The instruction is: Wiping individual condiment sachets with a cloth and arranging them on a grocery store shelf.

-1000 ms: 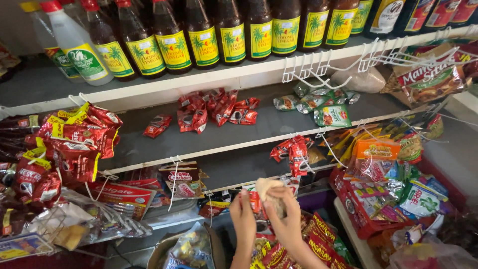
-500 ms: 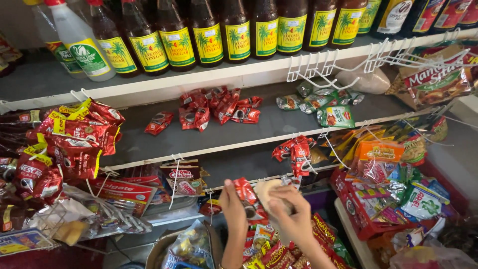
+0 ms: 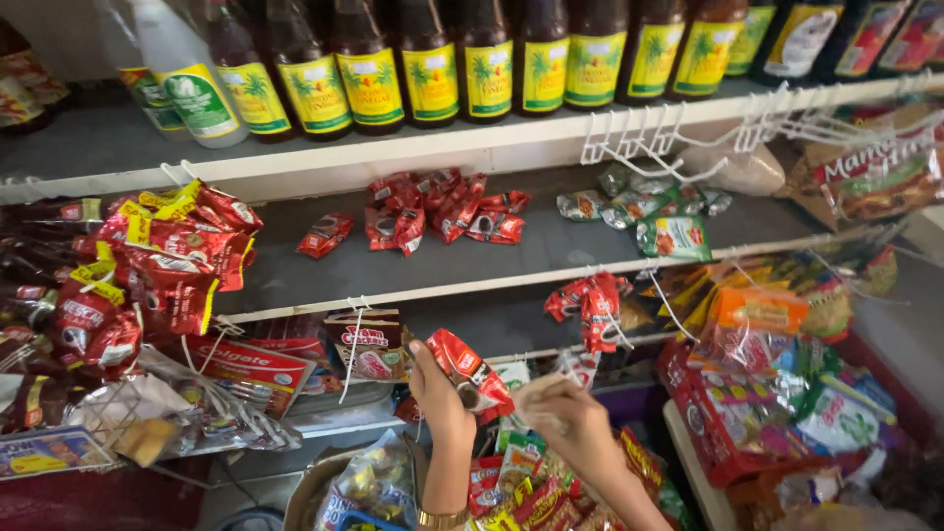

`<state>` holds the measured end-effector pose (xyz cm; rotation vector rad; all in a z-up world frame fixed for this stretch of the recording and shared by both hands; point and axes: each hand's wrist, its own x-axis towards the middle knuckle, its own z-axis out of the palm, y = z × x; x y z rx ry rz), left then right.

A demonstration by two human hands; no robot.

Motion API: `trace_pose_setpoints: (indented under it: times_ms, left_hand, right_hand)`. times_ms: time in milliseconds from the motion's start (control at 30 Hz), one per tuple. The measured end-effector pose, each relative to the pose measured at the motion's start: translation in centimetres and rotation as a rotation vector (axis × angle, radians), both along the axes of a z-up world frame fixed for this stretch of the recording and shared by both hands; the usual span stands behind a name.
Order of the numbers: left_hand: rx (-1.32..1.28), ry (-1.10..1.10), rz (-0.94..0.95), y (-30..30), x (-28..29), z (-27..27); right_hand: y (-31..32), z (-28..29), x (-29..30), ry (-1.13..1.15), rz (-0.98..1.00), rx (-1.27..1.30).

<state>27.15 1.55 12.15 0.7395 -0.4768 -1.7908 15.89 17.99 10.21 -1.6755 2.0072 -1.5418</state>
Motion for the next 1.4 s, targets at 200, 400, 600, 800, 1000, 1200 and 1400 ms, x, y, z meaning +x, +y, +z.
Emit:
trace_pose_setpoints:
  times_ms: [200, 400, 600, 800, 1000, 1200, 1400]
  left_hand:
    - [-0.174, -0.058, 0.041, 1.4, -1.6, -3.7]
    - [-0.183, -0.155, -0.19, 5.3, -2.3, -7.0]
    - [-0.36, -0.27, -0.164, 5.9, -2.2, -11.6]
    - [-0.037, 0.086, -0.083, 3.9, 0.5, -3.6]
    - [-0.234, -0.161, -0.037, 6.3, -0.2, -5.3]
    - [-0.507, -0.465, -0.001, 7.4, -1.1, -5.9]
    - [-0.497, -0.392, -0.17, 8.8, 0.3, -0.9]
  right_hand:
    - [0.8, 4.3, 1.3, -0.05, -0.322, -0.261]
    - [-1.8, 4.4, 4.8, 0.459, -0.031, -0.192]
    - [-3.7, 2.5, 3.4, 0.068, -0.092, -0.141]
    - [-2.9, -3.8, 4.2, 0.135, -0.142, -0.167]
    - [-2.9, -4.0, 3.7, -0.157, -0.27, -0.206]
    - [-1.4, -6.4, 3.8, -0.006, -0.182, -0.129]
    - [-1.6, 0.5, 4.2, 0.213, -0.028, -0.188]
